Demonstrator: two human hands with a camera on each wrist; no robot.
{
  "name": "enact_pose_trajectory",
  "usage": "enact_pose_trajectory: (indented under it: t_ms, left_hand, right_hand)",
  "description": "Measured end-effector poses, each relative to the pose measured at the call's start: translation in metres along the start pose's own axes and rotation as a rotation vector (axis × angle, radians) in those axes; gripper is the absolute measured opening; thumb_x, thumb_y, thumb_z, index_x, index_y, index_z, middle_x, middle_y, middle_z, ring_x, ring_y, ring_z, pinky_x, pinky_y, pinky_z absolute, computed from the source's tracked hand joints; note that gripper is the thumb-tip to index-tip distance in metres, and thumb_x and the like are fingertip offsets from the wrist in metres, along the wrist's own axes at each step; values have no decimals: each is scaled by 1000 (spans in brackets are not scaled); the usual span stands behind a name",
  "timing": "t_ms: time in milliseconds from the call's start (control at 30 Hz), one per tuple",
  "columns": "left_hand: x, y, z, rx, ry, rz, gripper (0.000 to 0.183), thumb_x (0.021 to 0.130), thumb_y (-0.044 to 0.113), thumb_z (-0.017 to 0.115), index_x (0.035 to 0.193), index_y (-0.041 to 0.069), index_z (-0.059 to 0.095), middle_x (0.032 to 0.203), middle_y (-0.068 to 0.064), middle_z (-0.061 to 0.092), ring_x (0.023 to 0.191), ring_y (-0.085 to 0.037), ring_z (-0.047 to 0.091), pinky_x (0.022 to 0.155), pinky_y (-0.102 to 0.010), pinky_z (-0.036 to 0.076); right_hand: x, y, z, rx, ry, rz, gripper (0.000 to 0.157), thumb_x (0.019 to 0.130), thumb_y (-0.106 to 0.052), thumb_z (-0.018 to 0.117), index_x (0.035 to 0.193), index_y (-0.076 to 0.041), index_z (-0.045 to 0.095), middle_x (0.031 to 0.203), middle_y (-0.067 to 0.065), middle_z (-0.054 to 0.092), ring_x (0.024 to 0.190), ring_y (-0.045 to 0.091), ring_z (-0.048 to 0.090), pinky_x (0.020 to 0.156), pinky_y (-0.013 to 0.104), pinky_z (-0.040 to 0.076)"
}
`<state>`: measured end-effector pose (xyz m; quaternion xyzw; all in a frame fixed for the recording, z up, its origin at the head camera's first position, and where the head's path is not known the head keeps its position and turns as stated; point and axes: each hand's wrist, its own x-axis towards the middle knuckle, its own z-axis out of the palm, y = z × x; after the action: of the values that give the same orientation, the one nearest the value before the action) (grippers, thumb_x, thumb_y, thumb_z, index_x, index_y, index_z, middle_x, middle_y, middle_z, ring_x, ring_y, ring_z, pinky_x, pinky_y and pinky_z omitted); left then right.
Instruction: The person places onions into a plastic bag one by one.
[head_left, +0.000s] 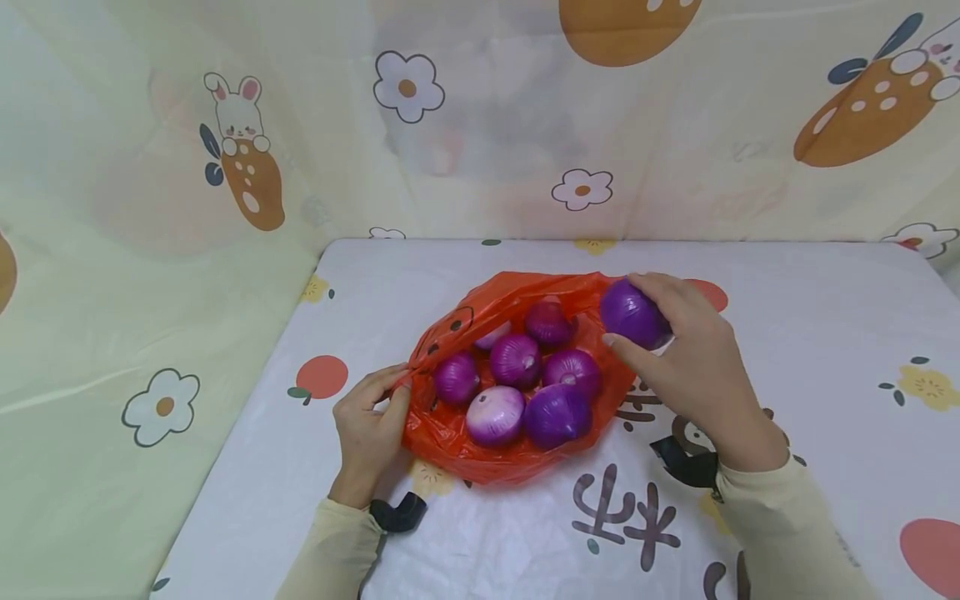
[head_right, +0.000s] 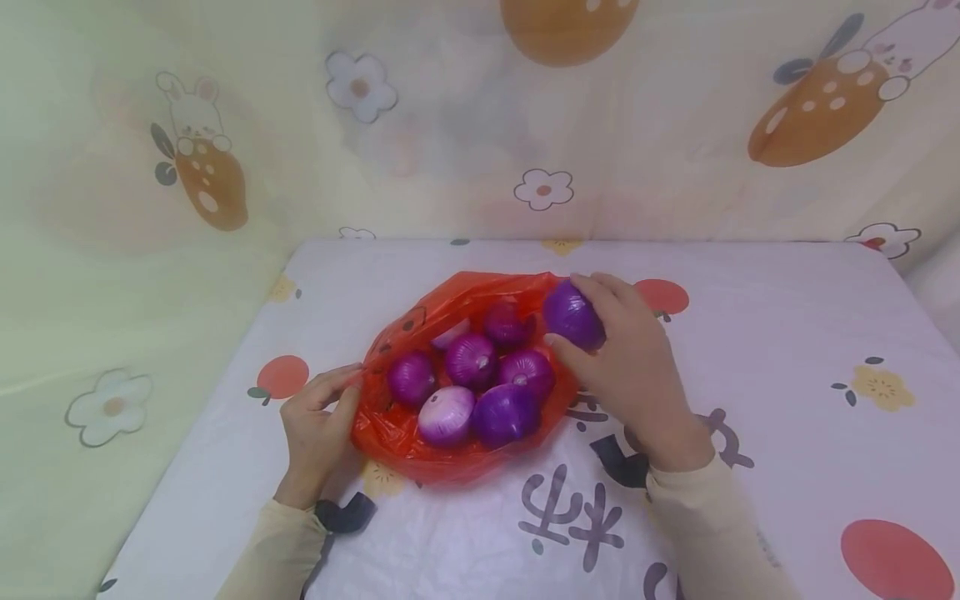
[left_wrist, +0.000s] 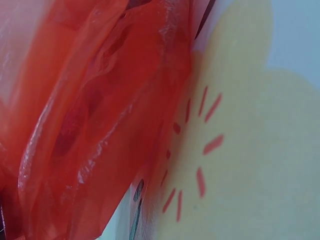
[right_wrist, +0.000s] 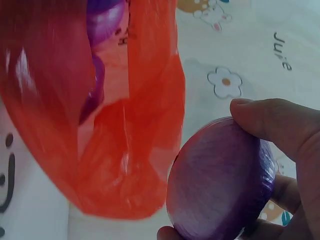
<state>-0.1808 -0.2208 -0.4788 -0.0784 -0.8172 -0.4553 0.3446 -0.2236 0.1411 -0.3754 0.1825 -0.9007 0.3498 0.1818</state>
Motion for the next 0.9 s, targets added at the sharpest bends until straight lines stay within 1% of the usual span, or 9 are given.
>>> enact_pose_trajectory:
  t_ms: [200,467,733,900]
  left_hand:
    - [0,0,0,-4,-6,0,18,91,-2,70,104,0,82,108,-11,79,95,-26,77,85,-13,56]
    - [-1,1,-1,-9,-19,-12,18,91,-1,70,104,0,82,109,-10,79,96,-25,77,85,-13,56]
    - [-1,0,0,-21,-17,4,17,88,-3,73,102,-1,82,107,-13,79,95,-29,77,84,-11,55]
    - [-1,0,0,-27,-25,7,17,89,-3,72,103,0,82,108,-12,79,96,-27,77,85,-13,56]
  right_hand:
    - [-4,-8,13,-5,-49,-27,75,83,-22,88,149,-6,55,147,24,53,121,48,59,79,65,59]
    - [-7,-12,31,-4,-105,-60,75,81,-19,89,146,-4,56,146,24,53,123,47,59,83,64,59]
    - [-8,-17,39,-20,-170,-38,76,83,-22,89,149,-6,55,148,24,51,127,48,57,83,64,59]
    - [-9,-19,45,-12,-201,-26,75,84,-25,87,150,-8,54,150,24,50,128,48,56,85,65,59]
